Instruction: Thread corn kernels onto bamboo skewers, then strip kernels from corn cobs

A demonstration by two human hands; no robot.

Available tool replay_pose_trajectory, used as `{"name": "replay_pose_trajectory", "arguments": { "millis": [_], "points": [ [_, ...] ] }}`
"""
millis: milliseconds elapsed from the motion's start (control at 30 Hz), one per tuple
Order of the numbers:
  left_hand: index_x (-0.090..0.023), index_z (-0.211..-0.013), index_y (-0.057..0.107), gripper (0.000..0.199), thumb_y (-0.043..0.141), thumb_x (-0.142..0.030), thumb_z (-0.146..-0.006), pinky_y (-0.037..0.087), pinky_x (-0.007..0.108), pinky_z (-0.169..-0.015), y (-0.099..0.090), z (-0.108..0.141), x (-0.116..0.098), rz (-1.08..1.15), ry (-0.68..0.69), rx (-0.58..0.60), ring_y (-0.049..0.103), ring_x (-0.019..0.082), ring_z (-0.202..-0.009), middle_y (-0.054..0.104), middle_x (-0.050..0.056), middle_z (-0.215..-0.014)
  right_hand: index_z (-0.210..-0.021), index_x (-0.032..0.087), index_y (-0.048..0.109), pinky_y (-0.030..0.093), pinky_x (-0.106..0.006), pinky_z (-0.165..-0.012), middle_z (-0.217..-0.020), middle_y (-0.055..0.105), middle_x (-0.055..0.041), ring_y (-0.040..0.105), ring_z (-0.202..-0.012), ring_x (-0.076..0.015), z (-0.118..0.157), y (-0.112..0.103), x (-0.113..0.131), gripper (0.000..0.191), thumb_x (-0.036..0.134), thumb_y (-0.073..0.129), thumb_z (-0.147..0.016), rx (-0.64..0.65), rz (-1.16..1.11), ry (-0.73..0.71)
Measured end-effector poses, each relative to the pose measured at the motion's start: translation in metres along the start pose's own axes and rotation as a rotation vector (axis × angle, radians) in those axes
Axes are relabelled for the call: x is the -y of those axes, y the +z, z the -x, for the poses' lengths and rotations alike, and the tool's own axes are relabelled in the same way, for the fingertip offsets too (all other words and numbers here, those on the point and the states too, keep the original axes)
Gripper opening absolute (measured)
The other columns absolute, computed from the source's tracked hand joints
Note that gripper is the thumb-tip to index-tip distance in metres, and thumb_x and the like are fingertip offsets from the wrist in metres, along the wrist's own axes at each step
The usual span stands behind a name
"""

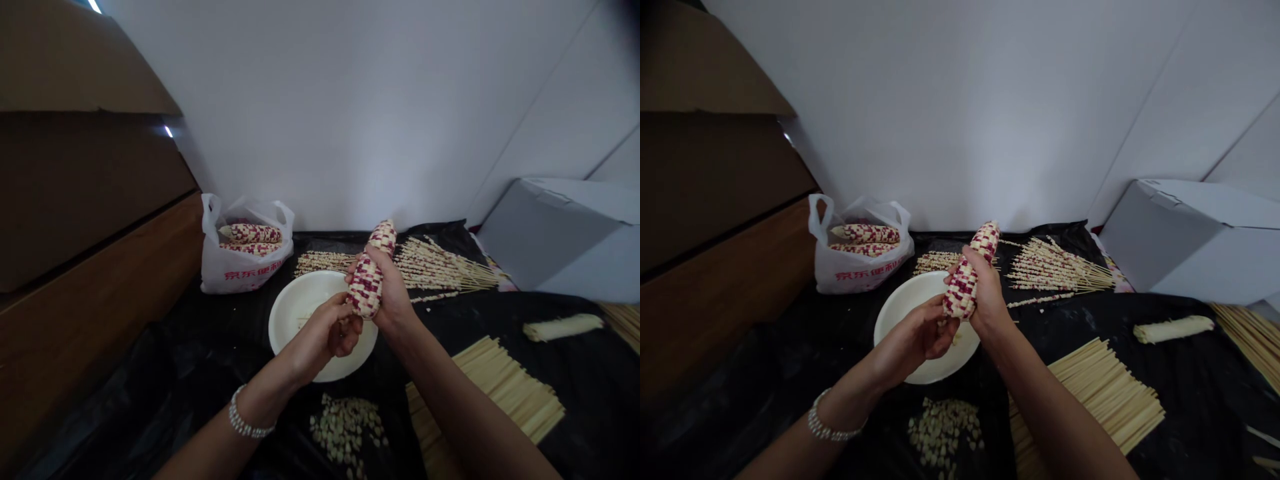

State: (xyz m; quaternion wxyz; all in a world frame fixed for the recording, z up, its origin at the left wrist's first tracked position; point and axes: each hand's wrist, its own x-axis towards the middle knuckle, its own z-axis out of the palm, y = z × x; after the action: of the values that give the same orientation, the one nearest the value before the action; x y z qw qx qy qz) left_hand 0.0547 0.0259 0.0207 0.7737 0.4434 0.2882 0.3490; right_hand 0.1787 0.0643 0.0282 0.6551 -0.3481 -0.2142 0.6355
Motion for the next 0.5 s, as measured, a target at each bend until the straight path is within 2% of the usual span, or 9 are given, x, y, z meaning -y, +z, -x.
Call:
{"name": "replay_pose_trajectory", "arguments": {
  "millis": [100, 233, 367, 500],
  "points": [
    [-0.018, -0.088, 0.047, 0.013, 0.049, -0.030, -0.084, 0.016, 0.022, -0.041, 0.0011, -0.0017, 0.0031, -0.031, 0.015, -0.048, 0.033, 0.003, -0.041, 0.047, -0.004, -0.067, -0.076, 0.020, 0.058, 0.044, -0.023, -0.041, -0.061, 0.063, 0.0021, 0.057, -0.050, -0.0115, 0.0016, 0.0018, -0.0016, 0.028, 0.043, 0.072, -0.067, -0.006, 0.012, -0.015],
    [-0.019, -0.082, 0.044, 0.009, 0.050, -0.019, -0.076, 0.011, 0.022, -0.041, 0.0020, -0.0025, 0.0089, -0.061, 0.016, -0.136, 0.024, 0.002, -0.038, 0.042, -0.007, -0.059, -0.077, 0.020, 0.058, 0.046, -0.024, -0.043, -0.062, 0.062, 0.0014, 0.058, -0.052, -0.0123, 0.0040, 0.0044, -0.0049, 0.031, 0.044, 0.075, -0.066, -0.002, 0.028, -0.018],
    [-0.018, -0.086, 0.048, 0.022, 0.050, -0.011, -0.065, 0.014, 0.022, -0.043, 0.0006, 0.0000, 0.0062, 0.008, 0.000, -0.064, 0.031, 0.003, -0.042, 0.047, -0.005, -0.065, -0.077, 0.020, 0.058, 0.045, -0.024, -0.043, -0.063, 0.063, 0.0005, 0.058, -0.053, -0.0123, 0.0029, 0.0034, -0.0037, 0.031, 0.044, 0.074, -0.067, -0.015, 0.038, -0.032],
    [-0.017, -0.092, 0.050, 0.017, 0.051, -0.018, -0.075, 0.019, 0.023, -0.045, -0.0009, 0.0016, 0.0030, 0.076, -0.016, -0.028, 0.035, 0.004, -0.046, 0.050, -0.002, -0.072, -0.076, 0.020, 0.058, 0.043, -0.023, -0.041, -0.063, 0.062, 0.0007, 0.057, -0.052, -0.0122, 0.0008, 0.0014, -0.0019, 0.029, 0.044, 0.073, -0.069, -0.027, 0.048, -0.054]
  ]
}}
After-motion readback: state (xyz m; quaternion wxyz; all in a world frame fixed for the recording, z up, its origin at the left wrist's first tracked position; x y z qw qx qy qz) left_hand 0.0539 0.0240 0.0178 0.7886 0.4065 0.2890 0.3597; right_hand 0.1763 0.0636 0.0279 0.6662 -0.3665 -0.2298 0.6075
